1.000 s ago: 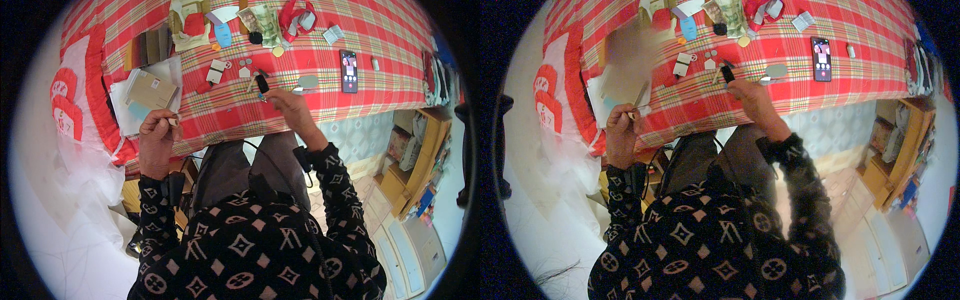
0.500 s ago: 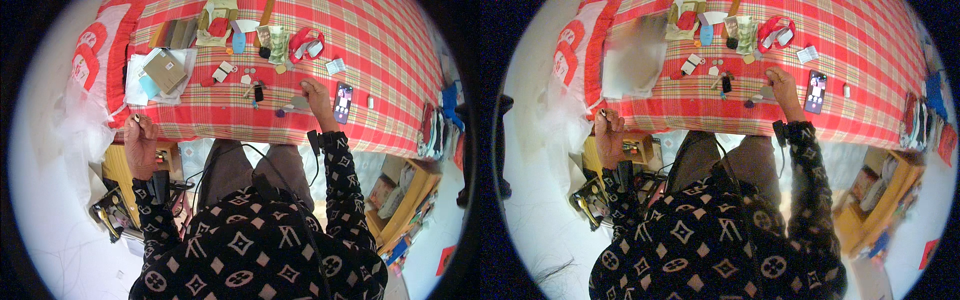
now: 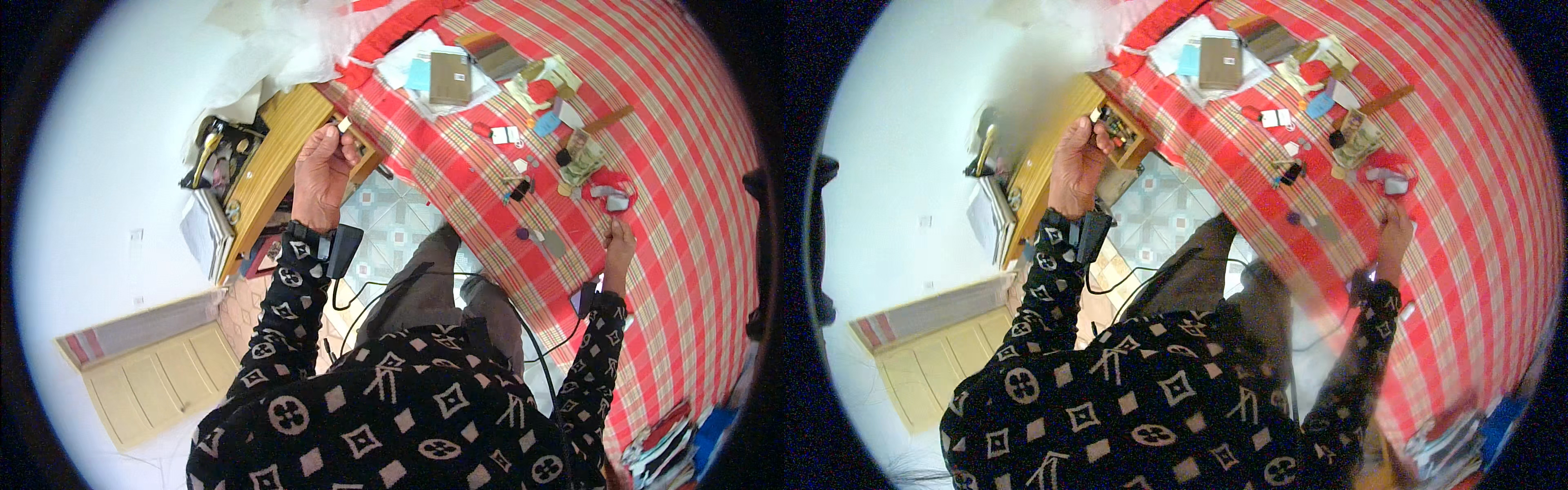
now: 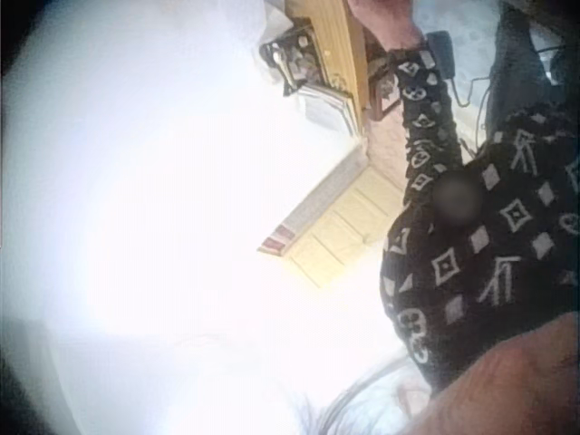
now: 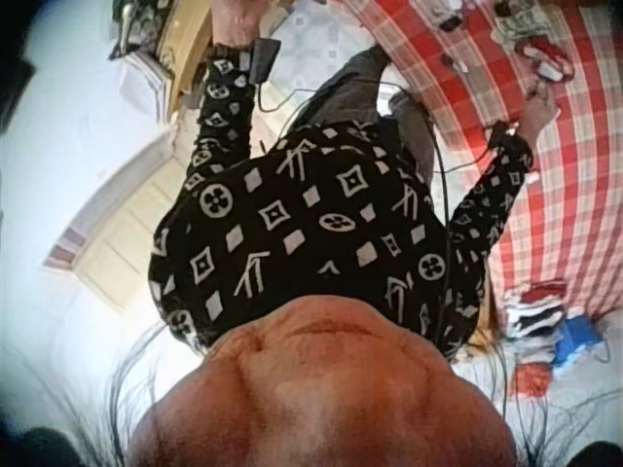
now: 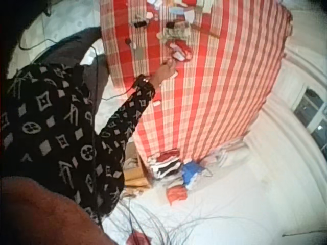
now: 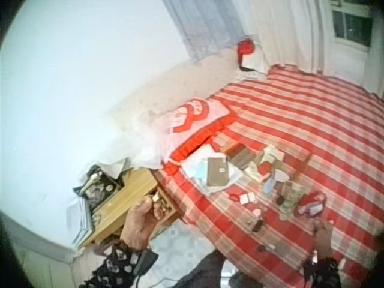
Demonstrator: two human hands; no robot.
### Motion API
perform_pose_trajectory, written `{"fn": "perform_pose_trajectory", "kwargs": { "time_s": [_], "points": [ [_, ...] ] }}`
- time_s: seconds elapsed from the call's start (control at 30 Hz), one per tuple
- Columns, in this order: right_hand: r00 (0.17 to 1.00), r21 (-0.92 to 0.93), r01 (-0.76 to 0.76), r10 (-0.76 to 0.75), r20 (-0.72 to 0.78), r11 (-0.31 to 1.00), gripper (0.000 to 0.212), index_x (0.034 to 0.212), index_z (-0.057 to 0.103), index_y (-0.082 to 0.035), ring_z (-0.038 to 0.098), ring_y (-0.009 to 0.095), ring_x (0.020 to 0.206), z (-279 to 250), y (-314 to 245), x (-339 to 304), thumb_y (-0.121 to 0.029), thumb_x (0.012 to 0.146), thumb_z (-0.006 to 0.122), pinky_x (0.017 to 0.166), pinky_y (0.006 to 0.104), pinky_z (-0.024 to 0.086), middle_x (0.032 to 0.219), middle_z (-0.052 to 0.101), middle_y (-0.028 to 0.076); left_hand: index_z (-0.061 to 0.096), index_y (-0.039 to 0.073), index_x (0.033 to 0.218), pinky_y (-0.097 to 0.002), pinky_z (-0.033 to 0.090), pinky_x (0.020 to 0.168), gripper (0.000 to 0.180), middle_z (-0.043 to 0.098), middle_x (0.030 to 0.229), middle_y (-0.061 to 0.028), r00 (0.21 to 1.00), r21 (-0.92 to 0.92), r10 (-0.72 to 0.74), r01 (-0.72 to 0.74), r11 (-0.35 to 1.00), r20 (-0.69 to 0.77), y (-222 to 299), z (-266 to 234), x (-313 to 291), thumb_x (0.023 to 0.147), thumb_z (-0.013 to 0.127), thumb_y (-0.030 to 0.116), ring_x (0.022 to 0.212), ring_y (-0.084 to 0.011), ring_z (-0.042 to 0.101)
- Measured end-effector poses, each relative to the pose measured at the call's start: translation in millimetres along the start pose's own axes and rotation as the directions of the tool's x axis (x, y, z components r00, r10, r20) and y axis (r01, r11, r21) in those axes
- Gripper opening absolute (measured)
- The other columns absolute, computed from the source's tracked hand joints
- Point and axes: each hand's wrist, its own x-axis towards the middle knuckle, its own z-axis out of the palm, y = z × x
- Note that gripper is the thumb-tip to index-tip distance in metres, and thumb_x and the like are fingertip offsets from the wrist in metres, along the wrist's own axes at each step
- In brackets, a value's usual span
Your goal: The person stands at a cluttered table and repeatedly picks up small components, including a white rectangular piece, a purple cap, and a thin metal rod. They attempt to fit the rod into the white piece and handle the purple cap, then place items back on the table.
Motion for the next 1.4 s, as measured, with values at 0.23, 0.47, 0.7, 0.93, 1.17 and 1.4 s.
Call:
{"fn": "perform_pose_trajectory", "kwargs": {
  "time_s": [0.23,0.47,0.7,0.93,1.17,1.4],
  "points": [
    [0.965,-0.748,0.175,-0.261,0.003,0.640,0.046,0.134,0.055,-0.003,0.058,0.036,0.120,1.5,-72.0,-25.3,-0.009,0.089,0.063,0.102,0.0422,0.045,0.131,0.059,0.023,0.064,0.000,0.108,-0.0329,0.052,0.067,0.017,0.068,0.089,-0.0119,0.998,0.119,-0.021,0.028,0.993,-0.062,16.4,32.5,-50.9,0.100,0.059,0.014,0.069,-0.0200,0.062],
    [0.809,-0.001,0.500,-0.466,0.359,0.866,0.022,0.111,0.066,-0.003,0.065,0.019,0.097,95.5,-224.8,-110.8,-0.016,0.093,0.063,0.086,0.0310,0.051,0.103,0.068,0.008,0.062,-0.007,0.116,-0.0302,0.052,0.069,0.023,0.069,0.091,-0.0146,0.994,0.341,-0.106,0.112,0.933,-0.036,-9.5,84.5,-91.1,0.098,0.057,0.005,0.070,-0.0182,0.064],
    [0.747,0.391,0.277,-0.453,0.487,0.878,0.010,0.098,0.059,-0.002,0.062,0.019,0.064,192.8,-269.3,-197.3,-0.009,0.090,0.061,0.058,0.0343,0.050,0.075,0.062,0.011,0.067,-0.003,0.105,-0.0263,0.051,0.065,0.013,0.071,0.084,-0.0124,0.970,0.478,-0.225,0.154,0.865,0.095,-28.6,77.2,-133.7,0.093,0.062,0.001,0.064,-0.0141,0.064],
    [0.763,0.370,-0.047,-0.206,0.612,0.928,0.013,0.097,0.057,-0.002,0.064,0.019,0.064,210.7,-263.2,-216.7,-0.012,0.090,0.060,0.057,0.0352,0.051,0.072,0.062,0.011,0.068,0.000,0.098,-0.0250,0.046,0.059,0.012,0.068,0.078,-0.0087,0.967,0.411,-0.231,0.167,0.896,0.110,-44.4,44.3,-139.9,0.087,0.070,-0.002,0.061,-0.0125,0.060],
    [0.920,0.007,0.063,-0.061,0.386,0.998,0.024,0.110,0.067,-0.003,0.062,0.015,0.066,182.2,-155.4,-174.3,-0.016,0.091,0.064,0.063,0.0298,0.051,0.092,0.069,0.007,0.069,0.001,0.100,-0.0269,0.043,0.057,0.012,0.062,0.072,-0.0048,0.959,0.282,-0.281,0.263,0.923,0.026,-54.1,9.4,-122.0,0.089,0.068,0.001,0.059,-0.0130,0.055],
    [1.000,-0.424,0.002,0.003,0.010,0.905,0.024,0.098,0.070,-0.001,0.068,0.036,0.091,116.3,-25.8,-115.5,-0.018,0.084,0.064,0.082,0.0431,0.053,0.095,0.070,0.020,0.068,0.000,0.098,-0.0337,0.055,0.078,0.008,0.063,0.078,-0.0026,0.913,0.176,-0.367,0.397,0.901,-0.178,-62.3,-17.2,-120.8,0.091,0.066,0.000,0.067,-0.0118,0.057]
  ]
}}
